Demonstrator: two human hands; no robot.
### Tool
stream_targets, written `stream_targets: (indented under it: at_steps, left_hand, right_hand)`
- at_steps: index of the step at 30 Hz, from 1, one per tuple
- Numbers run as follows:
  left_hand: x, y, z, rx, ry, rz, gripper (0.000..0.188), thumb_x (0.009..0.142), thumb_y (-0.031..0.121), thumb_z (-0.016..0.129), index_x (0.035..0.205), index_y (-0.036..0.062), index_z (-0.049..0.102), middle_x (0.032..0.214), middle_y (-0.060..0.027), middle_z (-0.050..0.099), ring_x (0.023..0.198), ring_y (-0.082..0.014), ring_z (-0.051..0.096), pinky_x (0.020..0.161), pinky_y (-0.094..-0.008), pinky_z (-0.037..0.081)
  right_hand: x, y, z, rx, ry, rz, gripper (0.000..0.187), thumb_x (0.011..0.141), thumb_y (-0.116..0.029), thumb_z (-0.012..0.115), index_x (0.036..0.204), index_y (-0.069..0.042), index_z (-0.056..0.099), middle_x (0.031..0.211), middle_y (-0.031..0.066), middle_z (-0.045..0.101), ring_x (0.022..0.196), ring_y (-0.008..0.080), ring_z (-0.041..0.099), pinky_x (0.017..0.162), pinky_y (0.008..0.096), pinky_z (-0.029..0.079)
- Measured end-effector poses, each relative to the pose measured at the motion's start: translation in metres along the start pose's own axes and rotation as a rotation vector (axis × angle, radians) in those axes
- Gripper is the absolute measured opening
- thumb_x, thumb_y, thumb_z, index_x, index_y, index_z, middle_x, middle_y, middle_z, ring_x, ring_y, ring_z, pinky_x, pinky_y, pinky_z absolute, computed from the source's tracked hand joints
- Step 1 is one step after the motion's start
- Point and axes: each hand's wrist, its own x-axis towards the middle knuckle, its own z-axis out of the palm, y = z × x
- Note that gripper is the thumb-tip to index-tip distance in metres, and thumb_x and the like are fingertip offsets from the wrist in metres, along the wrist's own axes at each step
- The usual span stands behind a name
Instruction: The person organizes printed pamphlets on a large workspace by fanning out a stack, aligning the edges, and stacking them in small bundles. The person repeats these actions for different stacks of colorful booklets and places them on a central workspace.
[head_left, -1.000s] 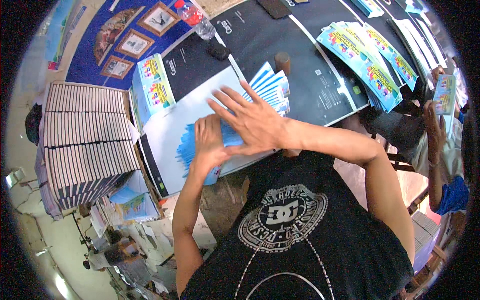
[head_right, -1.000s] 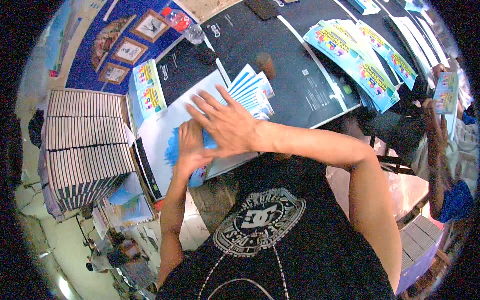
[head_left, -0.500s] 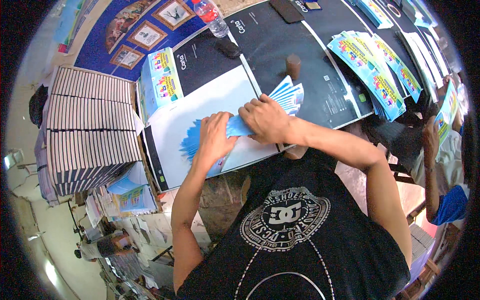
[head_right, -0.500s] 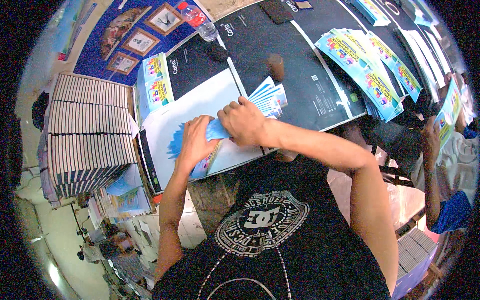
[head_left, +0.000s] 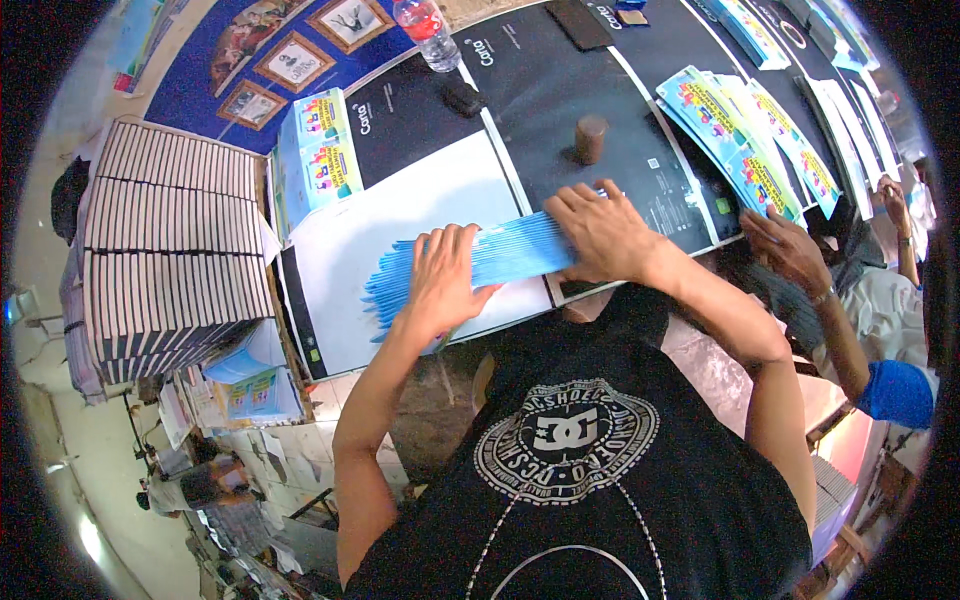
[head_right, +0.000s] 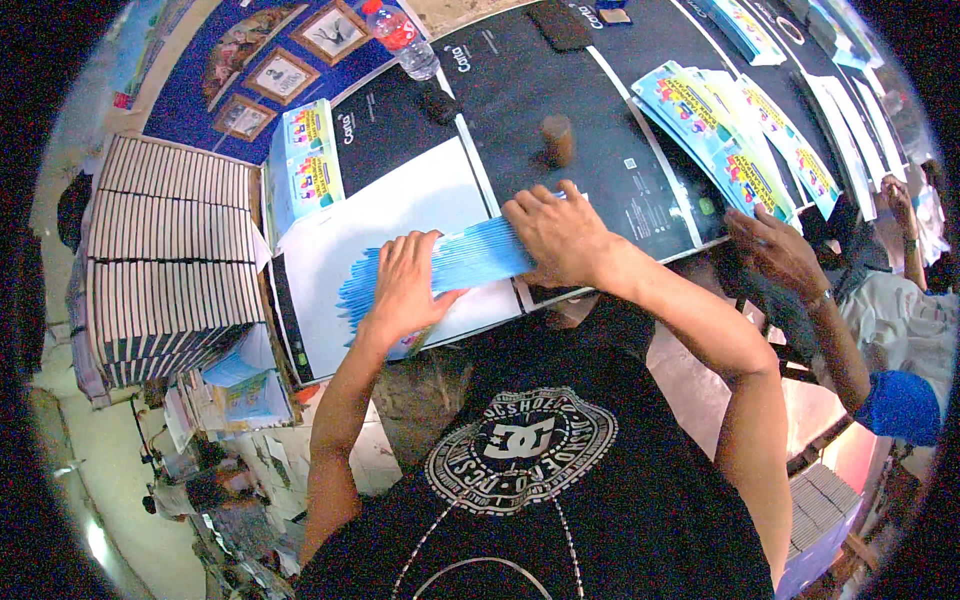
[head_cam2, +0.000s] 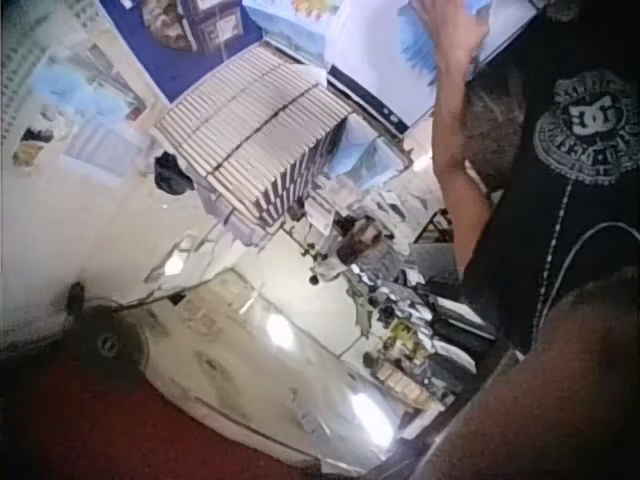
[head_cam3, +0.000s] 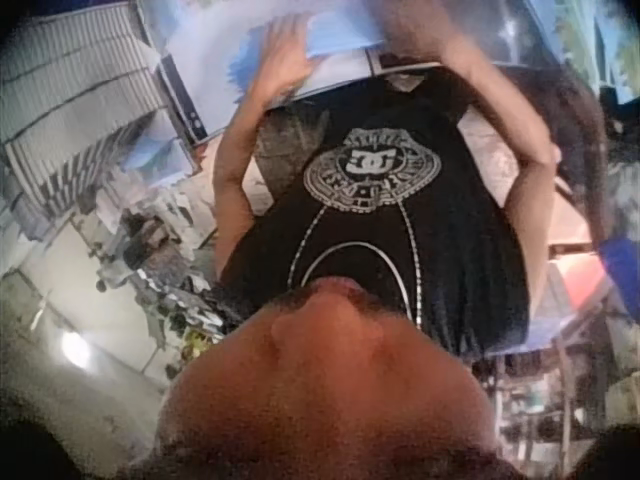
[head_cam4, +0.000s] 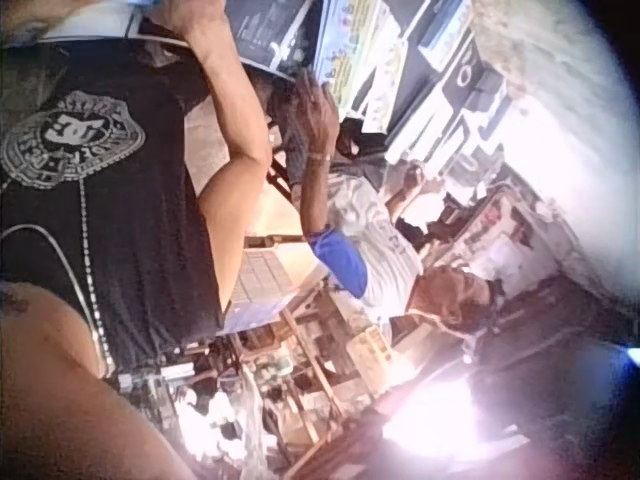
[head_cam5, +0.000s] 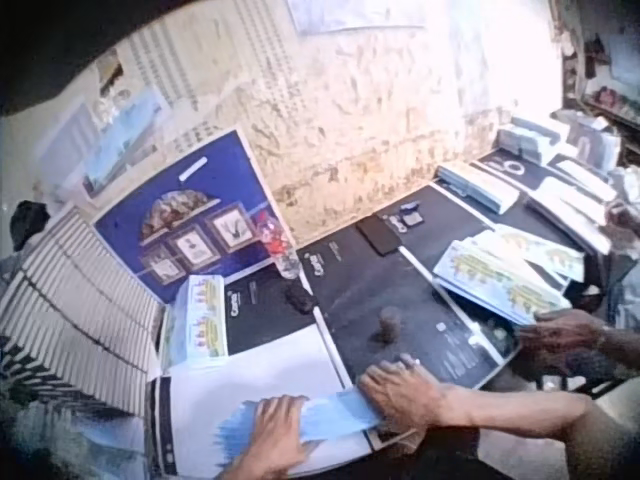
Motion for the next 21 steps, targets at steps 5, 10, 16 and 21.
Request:
stream_targets:
  at_steps: [5, 10, 16, 21]
  left_hand:
    - [-0.011, -0.009, -0.009, -0.045, -0.07, 0.005, 0.072, 0.075, 0.043, 0.083, 0.127, 0.0028, 0.054, 0.116, -0.0163, 0.061, 0.11, -0.0323, 0.057, 0.094, -0.0455, 0.04]
    - [-0.046, -0.045, -0.006, -0.046, -0.019, -0.068, 0.041, 0.08, 0.033, 0.08, 0.104, 0.0053, 0.062, 0.094, -0.0133, 0.066, 0.089, -0.0324, 0.065, 0.078, -0.0443, 0.049]
    - [-0.051, -0.033, -0.019, -0.14, 0.121, -0.012, 0.024, 0.082, 0.024, 0.078, 0.087, 0.0061, 0.063, 0.077, -0.0127, 0.066, 0.07, -0.0344, 0.066, 0.064, -0.0434, 0.053]
    - [-0.027, -0.037, -0.01, 0.063, 0.357, 0.137, 0.03, 0.081, 0.025, 0.081, 0.099, 0.0047, 0.067, 0.081, -0.0134, 0.068, 0.076, -0.0326, 0.069, 0.068, -0.0422, 0.054]
  right_hand:
    - [-0.009, 0.002, 0.015, 0.208, 0.093, -0.01, 0.034, 0.078, -0.029, 0.078, 0.102, -0.01, 0.063, 0.102, 0.0088, 0.069, 0.104, 0.0291, 0.068, 0.093, 0.0504, 0.048]
    - [-0.006, 0.0, 0.016, 0.151, 0.079, -0.037, 0.03, 0.076, -0.026, 0.078, 0.099, -0.012, 0.065, 0.099, 0.0073, 0.07, 0.097, 0.0302, 0.069, 0.09, 0.0479, 0.049]
    - [-0.015, 0.003, -0.01, 0.155, 0.117, -0.097, 0.03, 0.077, -0.024, 0.077, 0.1, -0.012, 0.063, 0.097, 0.006, 0.069, 0.1, 0.0287, 0.068, 0.091, 0.0479, 0.048]
    - [-0.007, 0.023, 0.014, 0.061, 0.13, -0.063, 0.038, 0.077, -0.024, 0.077, 0.11, -0.013, 0.061, 0.102, 0.0059, 0.068, 0.106, 0.0273, 0.066, 0.091, 0.048, 0.047]
